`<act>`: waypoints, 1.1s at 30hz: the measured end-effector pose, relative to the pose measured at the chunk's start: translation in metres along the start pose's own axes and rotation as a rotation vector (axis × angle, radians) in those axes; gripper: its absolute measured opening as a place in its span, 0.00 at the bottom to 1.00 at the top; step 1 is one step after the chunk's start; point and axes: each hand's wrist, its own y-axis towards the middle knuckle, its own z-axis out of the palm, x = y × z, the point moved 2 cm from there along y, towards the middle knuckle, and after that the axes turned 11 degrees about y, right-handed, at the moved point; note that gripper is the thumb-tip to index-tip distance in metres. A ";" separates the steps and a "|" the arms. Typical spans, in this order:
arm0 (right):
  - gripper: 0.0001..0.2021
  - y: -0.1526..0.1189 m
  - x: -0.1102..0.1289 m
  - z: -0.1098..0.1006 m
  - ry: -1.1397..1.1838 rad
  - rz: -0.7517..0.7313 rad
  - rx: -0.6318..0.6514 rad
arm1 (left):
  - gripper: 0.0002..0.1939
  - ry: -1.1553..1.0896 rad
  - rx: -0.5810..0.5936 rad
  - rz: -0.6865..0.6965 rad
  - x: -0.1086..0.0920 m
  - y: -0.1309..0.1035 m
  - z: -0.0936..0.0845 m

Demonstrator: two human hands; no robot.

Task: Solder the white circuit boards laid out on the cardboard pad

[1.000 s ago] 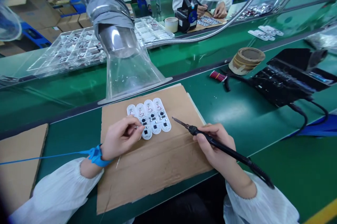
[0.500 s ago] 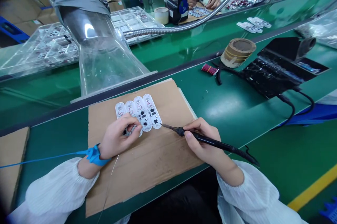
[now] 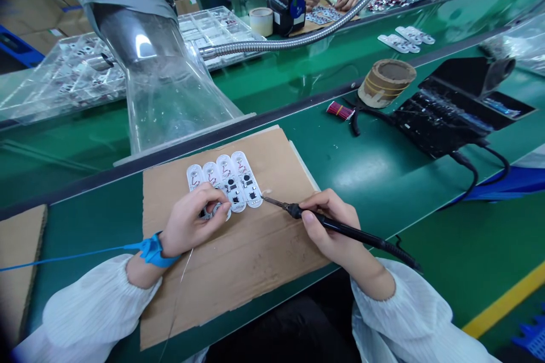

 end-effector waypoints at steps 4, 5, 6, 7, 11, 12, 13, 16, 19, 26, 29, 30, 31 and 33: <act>0.02 0.002 0.001 0.002 0.001 0.023 0.054 | 0.04 0.001 0.005 0.007 0.000 0.001 0.000; 0.02 0.003 0.002 0.002 -0.013 0.023 0.070 | 0.04 0.001 0.004 0.008 0.000 0.001 0.000; 0.03 0.004 0.003 0.003 -0.026 0.020 0.082 | 0.04 0.001 0.005 0.010 0.000 0.001 0.000; 0.03 0.005 0.004 0.003 -0.037 0.016 0.088 | 0.04 0.001 0.008 0.013 0.000 0.001 0.000; 0.03 0.004 0.004 0.003 -0.053 0.010 0.080 | 0.04 -0.005 0.008 0.027 0.001 0.000 0.001; 0.03 0.004 0.003 0.003 -0.050 0.012 0.072 | 0.05 -0.007 0.003 0.027 0.001 0.000 0.001; 0.03 0.003 0.003 0.003 -0.047 0.014 0.066 | 0.05 -0.009 0.000 0.026 0.001 0.000 0.001; 0.02 0.004 0.003 0.003 -0.046 0.011 0.076 | 0.05 -0.009 -0.007 0.025 0.001 0.000 0.001; 0.02 0.005 0.006 0.005 -0.073 -0.011 0.115 | 0.05 -0.012 -0.002 0.029 0.001 0.000 0.000; 0.02 0.007 0.008 0.005 -0.046 0.009 0.112 | 0.05 -0.014 -0.007 0.021 0.000 0.001 -0.001; 0.03 0.008 0.009 0.006 -0.095 -0.024 0.137 | 0.05 -0.016 0.008 0.028 0.001 0.001 0.000; 0.03 0.008 0.010 0.007 -0.110 -0.033 0.140 | 0.05 -0.017 0.012 0.031 0.001 0.001 0.000; 0.04 0.008 0.010 0.007 -0.114 -0.037 0.140 | 0.05 -0.019 0.015 0.034 0.001 0.001 0.000; 0.04 0.008 0.011 0.006 -0.094 -0.029 0.134 | 0.05 -0.021 0.015 0.039 0.001 0.000 0.000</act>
